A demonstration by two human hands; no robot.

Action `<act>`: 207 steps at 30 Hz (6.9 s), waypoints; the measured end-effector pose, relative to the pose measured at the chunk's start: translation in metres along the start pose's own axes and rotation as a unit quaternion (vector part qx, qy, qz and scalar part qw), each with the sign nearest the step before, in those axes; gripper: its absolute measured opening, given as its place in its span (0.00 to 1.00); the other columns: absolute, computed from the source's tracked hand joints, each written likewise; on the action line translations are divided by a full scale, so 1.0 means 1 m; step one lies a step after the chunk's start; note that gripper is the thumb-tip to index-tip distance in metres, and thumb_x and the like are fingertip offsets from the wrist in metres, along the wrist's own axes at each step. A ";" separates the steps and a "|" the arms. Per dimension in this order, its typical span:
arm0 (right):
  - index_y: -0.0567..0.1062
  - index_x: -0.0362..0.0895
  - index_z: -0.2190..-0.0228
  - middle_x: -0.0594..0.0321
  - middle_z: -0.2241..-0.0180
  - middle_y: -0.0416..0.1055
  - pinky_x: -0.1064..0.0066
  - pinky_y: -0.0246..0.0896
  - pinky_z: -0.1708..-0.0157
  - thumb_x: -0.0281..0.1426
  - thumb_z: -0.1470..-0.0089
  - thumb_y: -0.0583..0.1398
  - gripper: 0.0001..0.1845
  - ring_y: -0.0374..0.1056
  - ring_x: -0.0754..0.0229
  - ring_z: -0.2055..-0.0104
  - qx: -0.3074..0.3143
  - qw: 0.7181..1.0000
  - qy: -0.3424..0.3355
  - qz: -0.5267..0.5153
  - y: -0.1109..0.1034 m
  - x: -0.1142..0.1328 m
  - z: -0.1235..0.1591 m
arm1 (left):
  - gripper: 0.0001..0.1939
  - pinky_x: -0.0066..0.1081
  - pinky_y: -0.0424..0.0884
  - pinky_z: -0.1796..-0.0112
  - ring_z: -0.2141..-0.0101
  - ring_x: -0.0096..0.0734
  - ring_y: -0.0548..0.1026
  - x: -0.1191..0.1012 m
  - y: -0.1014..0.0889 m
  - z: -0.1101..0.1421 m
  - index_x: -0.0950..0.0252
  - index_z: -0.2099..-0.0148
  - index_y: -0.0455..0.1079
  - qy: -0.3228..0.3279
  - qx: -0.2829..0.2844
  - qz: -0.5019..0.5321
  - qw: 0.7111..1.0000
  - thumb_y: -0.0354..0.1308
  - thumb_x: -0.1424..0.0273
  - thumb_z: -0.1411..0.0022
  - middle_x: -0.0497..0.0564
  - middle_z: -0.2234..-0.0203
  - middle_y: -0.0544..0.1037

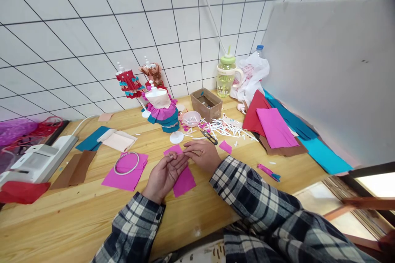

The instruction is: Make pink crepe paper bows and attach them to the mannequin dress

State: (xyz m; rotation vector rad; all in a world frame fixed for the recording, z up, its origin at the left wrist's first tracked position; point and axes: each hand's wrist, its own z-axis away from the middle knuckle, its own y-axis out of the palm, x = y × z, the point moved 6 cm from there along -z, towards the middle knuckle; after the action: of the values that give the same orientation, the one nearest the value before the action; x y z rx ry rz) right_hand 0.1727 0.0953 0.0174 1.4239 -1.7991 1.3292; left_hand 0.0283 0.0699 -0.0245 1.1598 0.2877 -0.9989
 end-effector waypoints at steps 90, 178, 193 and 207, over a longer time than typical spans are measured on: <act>0.77 0.47 0.64 0.63 0.67 0.74 0.71 0.59 0.63 0.29 0.44 0.57 0.09 0.68 0.61 0.64 -0.010 0.971 0.048 0.233 -0.040 -0.041 -0.012 | 0.29 0.48 0.60 0.51 0.49 0.55 0.65 -0.104 -0.031 -0.015 0.64 0.39 0.63 0.263 -0.254 -0.824 0.432 0.49 0.56 0.38 0.62 0.47 0.70; 0.77 0.44 0.64 0.60 0.67 0.72 0.66 0.53 0.62 0.36 0.42 0.57 0.11 0.61 0.58 0.63 0.271 0.901 -0.202 0.272 0.053 0.028 0.035 | 0.08 0.34 0.66 0.60 0.63 0.34 0.72 -0.037 -0.003 0.054 0.63 0.62 0.74 0.342 0.106 -0.790 0.498 0.54 0.67 0.36 0.51 0.67 0.78; 0.76 0.44 0.65 0.60 0.64 0.73 0.68 0.55 0.61 0.34 0.40 0.55 0.11 0.64 0.59 0.61 0.293 0.886 -0.111 0.341 0.058 0.028 0.034 | 0.09 0.40 0.63 0.56 0.60 0.37 0.71 -0.028 0.001 0.052 0.60 0.63 0.75 0.299 0.091 -0.844 0.436 0.53 0.68 0.36 0.50 0.68 0.78; 0.77 0.45 0.67 0.59 0.67 0.72 0.68 0.57 0.62 0.31 0.38 0.53 0.13 0.64 0.58 0.62 0.300 0.873 -0.096 0.371 0.061 0.026 0.036 | 0.11 0.38 0.65 0.60 0.62 0.39 0.71 -0.026 0.005 0.051 0.62 0.64 0.75 0.300 0.065 -0.859 0.409 0.50 0.69 0.35 0.52 0.68 0.77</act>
State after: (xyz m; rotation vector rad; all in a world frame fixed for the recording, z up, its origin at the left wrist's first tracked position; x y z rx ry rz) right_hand 0.1148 0.0505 0.0007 1.1838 -2.3160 2.3726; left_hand 0.0030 0.0389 0.0170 1.0028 2.4244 -2.2872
